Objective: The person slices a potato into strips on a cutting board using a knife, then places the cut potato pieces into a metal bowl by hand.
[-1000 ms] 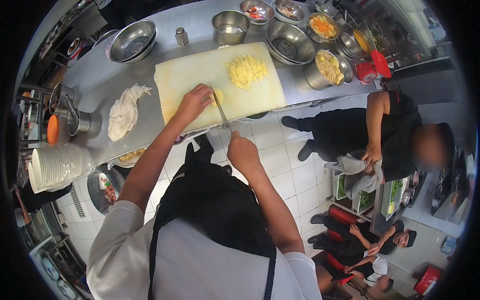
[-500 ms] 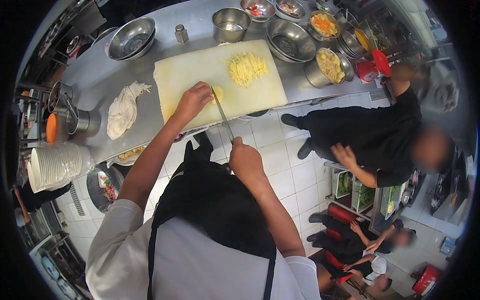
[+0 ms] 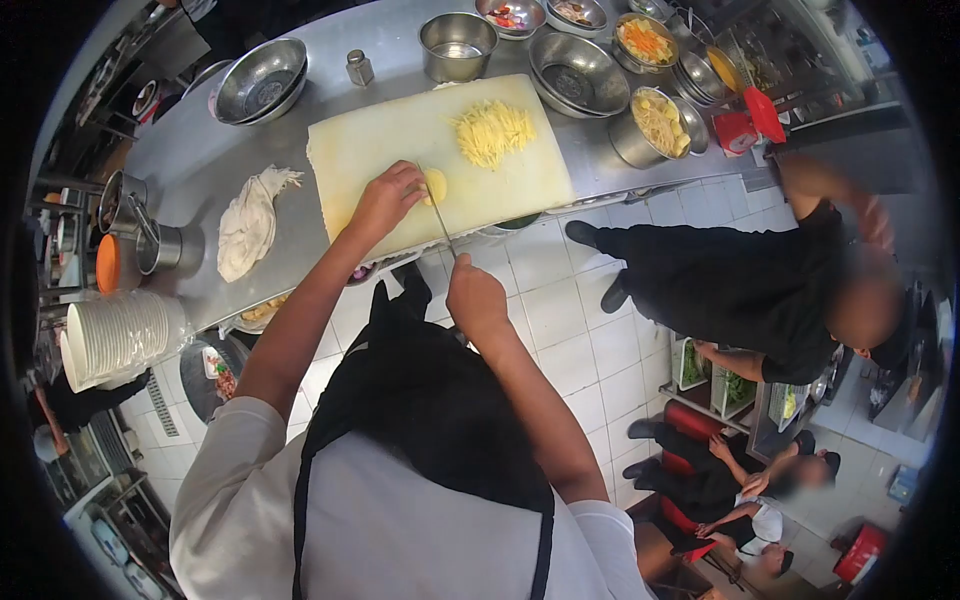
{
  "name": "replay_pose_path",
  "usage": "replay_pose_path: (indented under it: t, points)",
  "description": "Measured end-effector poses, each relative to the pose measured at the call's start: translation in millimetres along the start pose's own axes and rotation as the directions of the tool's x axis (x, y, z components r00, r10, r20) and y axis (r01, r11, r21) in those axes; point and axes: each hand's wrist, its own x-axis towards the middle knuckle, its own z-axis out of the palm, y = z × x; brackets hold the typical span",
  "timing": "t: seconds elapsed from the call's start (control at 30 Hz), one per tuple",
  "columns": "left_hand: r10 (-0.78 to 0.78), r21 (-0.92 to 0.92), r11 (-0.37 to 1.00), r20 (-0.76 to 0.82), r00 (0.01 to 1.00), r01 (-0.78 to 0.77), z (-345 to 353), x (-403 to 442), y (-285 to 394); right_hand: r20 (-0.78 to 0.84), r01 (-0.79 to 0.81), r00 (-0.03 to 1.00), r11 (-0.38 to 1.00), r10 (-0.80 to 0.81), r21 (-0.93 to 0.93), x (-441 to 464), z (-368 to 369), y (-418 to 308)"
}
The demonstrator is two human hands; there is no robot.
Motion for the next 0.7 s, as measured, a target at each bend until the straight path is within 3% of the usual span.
replay_pose_path:
  t: [0.2,0.43,0.6,0.7]
  points:
    - [0.039,0.051,0.998,0.079,0.996,-0.043,0,3,-1,-0.005,0.044,0.999,0.999,-0.044,-0.005,1,1,9]
    - [0.023,0.093,0.995,0.118,0.993,-0.034,-1,4,2,0.072,-0.010,0.997,1.000,0.011,-0.003,-36,-19,10]
    - [0.001,0.065,0.998,0.055,0.998,-0.004,-2,1,5,0.165,-0.017,0.986,1.000,0.017,0.000,-77,-50,18]
    - [-0.023,0.013,1.000,-0.010,1.000,0.023,2,-1,1,0.133,-0.013,0.991,0.998,0.004,0.066,-80,-64,18]
